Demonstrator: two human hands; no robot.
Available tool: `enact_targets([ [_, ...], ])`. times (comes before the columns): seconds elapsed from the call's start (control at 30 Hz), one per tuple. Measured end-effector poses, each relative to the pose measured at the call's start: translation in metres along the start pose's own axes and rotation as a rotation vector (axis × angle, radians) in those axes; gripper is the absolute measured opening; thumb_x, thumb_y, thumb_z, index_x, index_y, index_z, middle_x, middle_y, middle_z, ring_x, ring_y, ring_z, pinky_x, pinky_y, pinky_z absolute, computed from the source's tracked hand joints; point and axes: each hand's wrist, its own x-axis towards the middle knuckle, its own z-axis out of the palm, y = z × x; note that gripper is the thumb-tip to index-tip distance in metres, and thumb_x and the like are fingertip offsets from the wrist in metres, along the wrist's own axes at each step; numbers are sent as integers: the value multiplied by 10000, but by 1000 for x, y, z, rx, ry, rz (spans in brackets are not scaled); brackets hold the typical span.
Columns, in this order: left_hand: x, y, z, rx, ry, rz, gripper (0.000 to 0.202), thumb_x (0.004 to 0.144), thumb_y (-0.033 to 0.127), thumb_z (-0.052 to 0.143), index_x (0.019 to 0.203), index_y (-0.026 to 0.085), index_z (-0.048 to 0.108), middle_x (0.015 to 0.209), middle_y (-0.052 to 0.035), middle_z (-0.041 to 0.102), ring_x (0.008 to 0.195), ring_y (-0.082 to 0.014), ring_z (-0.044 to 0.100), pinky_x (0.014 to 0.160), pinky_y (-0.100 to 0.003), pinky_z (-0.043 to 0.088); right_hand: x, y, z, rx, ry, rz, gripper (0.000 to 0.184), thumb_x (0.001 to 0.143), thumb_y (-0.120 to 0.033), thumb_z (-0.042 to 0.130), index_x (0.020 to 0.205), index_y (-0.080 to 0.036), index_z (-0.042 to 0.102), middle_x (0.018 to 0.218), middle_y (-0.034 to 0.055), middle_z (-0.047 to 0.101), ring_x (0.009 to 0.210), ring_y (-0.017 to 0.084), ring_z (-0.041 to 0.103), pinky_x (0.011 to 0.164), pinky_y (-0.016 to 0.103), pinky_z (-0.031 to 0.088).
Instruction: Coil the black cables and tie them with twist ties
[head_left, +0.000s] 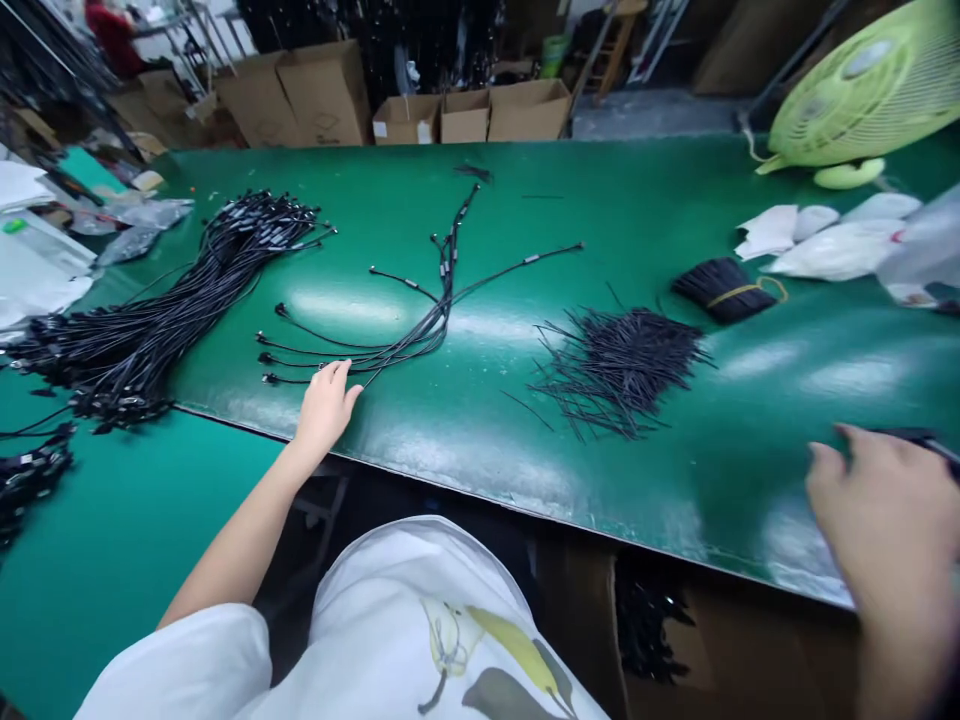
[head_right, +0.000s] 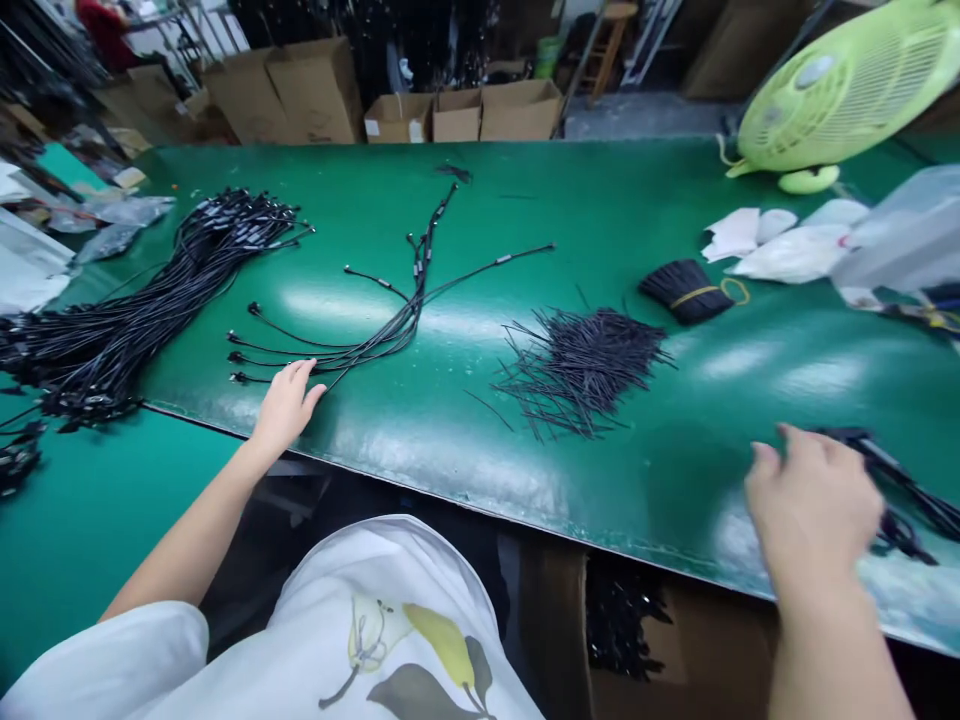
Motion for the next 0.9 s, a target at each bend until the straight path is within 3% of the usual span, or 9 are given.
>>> enact_targets([
  [0.1,23,-14,4,47,-41,28,402,954,286,430,1304,113,525,1321,-199,540,1223,-320,485,1031,-459,386,24,-67,21,-59,-75,111,414,962,-430,297,1221,-326,603,1082,174,613,1094,367,553,800,522,448],
  [0.27,70,-1,13,16,-160,140,209,931,252,469,967,149,647,1076,-149,655,1040,-281,575,946,-406,424,60,-162,65,63,-292,-142,312,947,-299,399,1023,-196,684,1107,111,658,1007,270,630,876,404,498],
  [0.33,80,3,12,-1,-144,129,237,953,226,397,958,145,620,977,-140,662,937,-261,604,867,-384,452,68,-191,75,96,-342,-225,306,955,-284,407,1036,-178,682,1110,102,661,992,240,635,874,369,501],
  [0.43,80,0,10,-52,-124,115,258,973,263,351,1073,144,557,958,-126,656,879,-252,612,782,-365,464,78,-234,85,145,-352,-320,315,974,-267,396,1138,-176,650,1161,106,639,1011,221,627,870,350,502],
  [0.57,72,-12,9,-121,-191,176,103,902,254,498,910,194,581,904,-91,647,912,-263,592,822,-366,448,102,-282,104,174,-422,-400,295,978,-242,422,1167,-178,639,1162,106,632,1017,212,622,871,328,493],
  [0.67,70,-17,6,-160,-142,146,147,917,222,424,903,196,568,951,-100,635,941,-257,580,857,-373,435,123,-307,122,173,-476,-445,295,980,-231,423,1188,-176,625,1178,96,622,1030,207,610,879,312,481],
  [0.77,65,-10,-6,-230,-77,95,203,944,259,363,1004,180,539,979,-104,618,918,-241,579,817,-358,435,142,-330,136,163,-337,-455,401,968,-195,434,1364,-151,482,1349,124,513,1141,217,548,910,309,464],
  [0.83,57,-1,-22,-402,-111,78,216,952,314,374,1009,182,535,905,-68,606,816,-205,569,737,-320,428,157,-345,143,118,-225,-494,493,948,-192,484,1431,-148,396,1450,138,410,1206,223,494,948,313,437],
  [0.9,45,5,-42,-668,-229,60,243,942,388,422,984,187,551,804,-21,568,677,-154,509,631,-274,393,179,-355,147,28,-223,-525,424,930,-189,527,1352,-166,498,1403,126,472,1166,214,509,934,301,425],
])
